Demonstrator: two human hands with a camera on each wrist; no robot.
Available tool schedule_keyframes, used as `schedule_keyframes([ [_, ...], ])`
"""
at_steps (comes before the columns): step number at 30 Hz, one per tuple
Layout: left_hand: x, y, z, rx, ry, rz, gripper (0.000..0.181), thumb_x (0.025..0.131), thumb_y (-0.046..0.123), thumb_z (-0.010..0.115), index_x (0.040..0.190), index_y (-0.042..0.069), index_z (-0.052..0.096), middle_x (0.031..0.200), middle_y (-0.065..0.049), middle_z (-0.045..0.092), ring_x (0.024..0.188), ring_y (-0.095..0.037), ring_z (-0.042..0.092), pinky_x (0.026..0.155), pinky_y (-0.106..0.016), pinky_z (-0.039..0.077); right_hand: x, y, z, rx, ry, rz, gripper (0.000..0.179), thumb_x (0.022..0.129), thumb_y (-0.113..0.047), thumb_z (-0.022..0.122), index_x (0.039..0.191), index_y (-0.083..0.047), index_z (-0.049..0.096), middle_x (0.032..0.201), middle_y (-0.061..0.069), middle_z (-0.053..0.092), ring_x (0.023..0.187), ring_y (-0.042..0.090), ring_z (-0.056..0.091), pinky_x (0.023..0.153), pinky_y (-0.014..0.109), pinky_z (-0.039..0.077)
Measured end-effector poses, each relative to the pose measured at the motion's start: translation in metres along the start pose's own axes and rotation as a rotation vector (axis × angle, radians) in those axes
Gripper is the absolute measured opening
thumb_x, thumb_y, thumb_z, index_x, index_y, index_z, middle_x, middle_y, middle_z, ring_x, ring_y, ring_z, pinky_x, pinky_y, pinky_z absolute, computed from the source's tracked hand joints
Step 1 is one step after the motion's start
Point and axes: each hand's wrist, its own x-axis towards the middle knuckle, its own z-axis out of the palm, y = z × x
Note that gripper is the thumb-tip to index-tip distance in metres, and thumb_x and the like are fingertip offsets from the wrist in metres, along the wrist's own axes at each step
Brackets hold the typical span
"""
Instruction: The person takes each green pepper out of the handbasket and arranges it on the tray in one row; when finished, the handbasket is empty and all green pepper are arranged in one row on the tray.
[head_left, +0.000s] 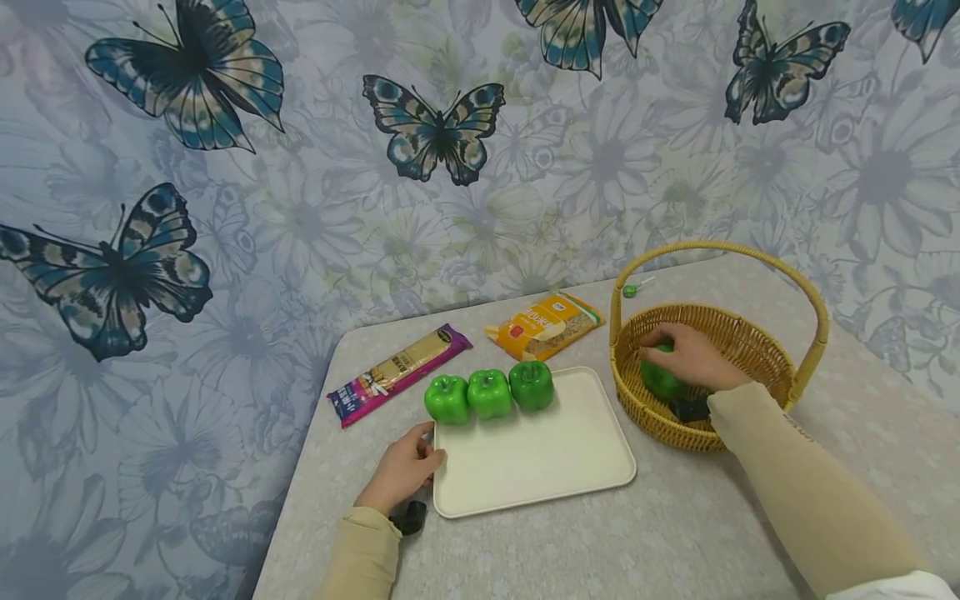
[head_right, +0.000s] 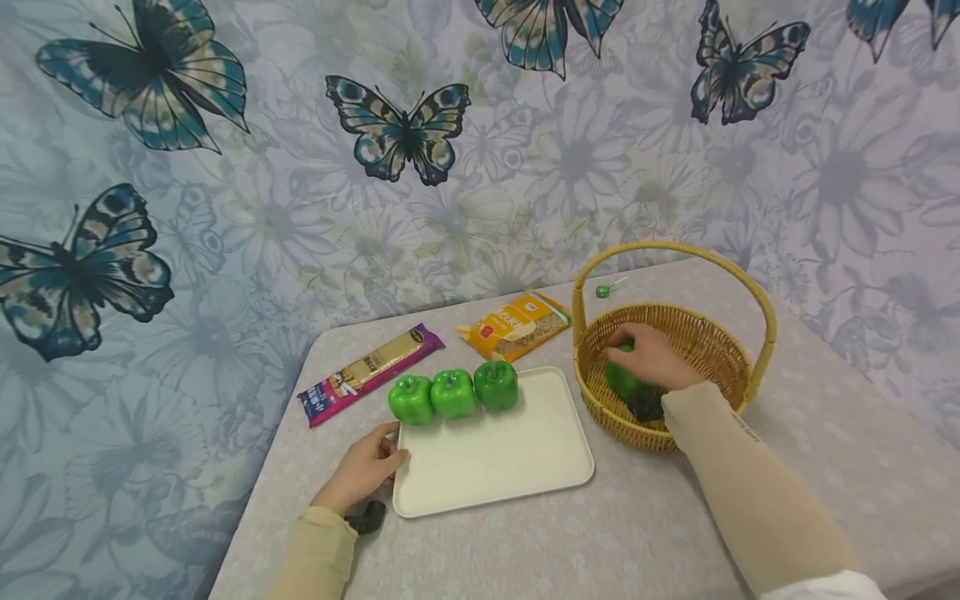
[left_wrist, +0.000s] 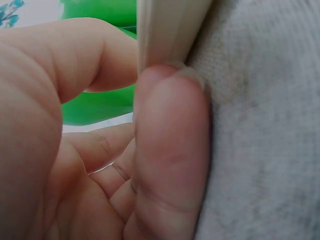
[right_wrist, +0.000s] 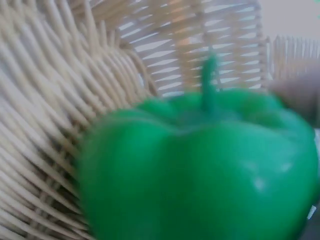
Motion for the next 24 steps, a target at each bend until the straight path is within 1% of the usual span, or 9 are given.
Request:
schedule_keyframes([
  [2, 0.0005, -0.0002, 0.0, 0.005, 0.0, 0.002, 0.059, 0.097, 0.022, 0.068, 0.15, 0.004, 0.048, 0.088, -0.005, 0.062, 0.067, -0.016, 0.062, 0.06, -0.031, 0.055, -0.0002, -0.0004, -0.0003, -0.002, 0.032, 0.019, 0.043, 0.104, -0.04, 0.06, 0.127, -0.005, 0.067, 0.132, 0.023, 0.062, 0.121, 0.044, 0.059, 0.097, 0.061, 0.049],
  [3, 0.0007, -0.0005, 0.0, 0.005, -0.001, 0.004, 0.059, 0.097, 0.022, 0.068, 0.15, 0.004, 0.048, 0.088, -0.005, 0.062, 0.067, -0.016, 0.062, 0.06, -0.031, 0.055, -0.0004, -0.0007, -0.0006, -0.005, 0.033, 0.022, 0.044, 0.104, -0.042, 0.059, 0.128, -0.005, 0.066, 0.134, 0.023, 0.061, 0.123, 0.045, 0.057, 0.098, 0.063, 0.048],
  [6, 0.0012, -0.0016, 0.0001, 0.001, -0.002, 0.01, 0.058, 0.097, 0.021, 0.068, 0.149, 0.004, 0.049, 0.086, -0.005, 0.062, 0.067, -0.016, 0.062, 0.06, -0.031, 0.055, 0.0001, -0.0009, -0.0009, -0.032, -0.002, 0.025, 0.051, 0.105, -0.047, 0.054, 0.134, -0.006, 0.064, 0.139, 0.024, 0.059, 0.127, 0.047, 0.055, 0.1, 0.065, 0.046],
  [7, 0.0014, -0.0021, 0.0001, -0.002, -0.002, 0.012, 0.058, 0.097, 0.021, 0.068, 0.149, 0.004, 0.049, 0.086, -0.005, 0.063, 0.067, -0.016, 0.062, 0.06, -0.031, 0.055, 0.0004, -0.0011, -0.0006, -0.043, -0.019, 0.028, 0.054, 0.105, -0.049, 0.054, 0.135, -0.005, 0.063, 0.14, 0.024, 0.058, 0.126, 0.047, 0.056, 0.098, 0.064, 0.047],
  [10, 0.0018, -0.0033, 0.0004, -0.01, -0.002, 0.017, 0.058, 0.097, 0.021, 0.069, 0.149, 0.004, 0.049, 0.085, -0.005, 0.063, 0.066, -0.016, 0.062, 0.059, -0.031, 0.055, 0.0019, -0.0001, 0.0005, -0.107, -0.059, 0.043, 0.06, 0.1, -0.053, 0.06, 0.138, -0.007, 0.061, 0.134, 0.022, 0.062, 0.114, 0.042, 0.062, 0.088, 0.061, 0.049],
  [14, 0.0021, -0.0045, 0.001, -0.016, -0.005, 0.014, 0.058, 0.097, 0.022, 0.069, 0.149, 0.005, 0.049, 0.086, -0.005, 0.062, 0.067, -0.016, 0.062, 0.06, -0.031, 0.055, 0.004, 0.0024, 0.0026, -0.171, -0.063, 0.046, 0.064, 0.089, -0.052, 0.074, 0.136, -0.01, 0.063, 0.124, 0.017, 0.066, 0.097, 0.03, 0.063, 0.076, 0.053, 0.042],
  [20, 0.0015, -0.0038, 0.001, -0.025, -0.007, 0.004, 0.058, 0.097, 0.022, 0.069, 0.149, 0.006, 0.05, 0.086, -0.005, 0.062, 0.068, -0.016, 0.062, 0.06, -0.031, 0.055, 0.0039, 0.0059, 0.003, -0.172, -0.074, 0.026, 0.071, 0.082, -0.053, 0.081, 0.136, -0.01, 0.063, 0.119, 0.014, 0.065, 0.091, 0.027, 0.059, 0.072, 0.047, 0.038],
  [22, 0.0013, -0.0032, 0.0009, -0.027, -0.009, 0.003, 0.058, 0.097, 0.022, 0.069, 0.149, 0.005, 0.049, 0.087, -0.005, 0.062, 0.068, -0.016, 0.062, 0.06, -0.031, 0.056, 0.0031, 0.0055, 0.0025, -0.165, -0.082, 0.02, 0.072, 0.082, -0.051, 0.082, 0.137, -0.009, 0.062, 0.116, 0.014, 0.065, 0.089, 0.026, 0.058, 0.071, 0.045, 0.037],
  [24, 0.0012, -0.0027, 0.0008, -0.027, -0.009, 0.003, 0.058, 0.097, 0.022, 0.069, 0.149, 0.006, 0.049, 0.087, -0.005, 0.062, 0.068, -0.016, 0.062, 0.06, -0.031, 0.055, 0.0025, 0.0047, 0.002, -0.161, -0.081, 0.02, 0.071, 0.084, -0.049, 0.081, 0.138, -0.009, 0.062, 0.117, 0.014, 0.065, 0.09, 0.026, 0.058, 0.072, 0.045, 0.036],
])
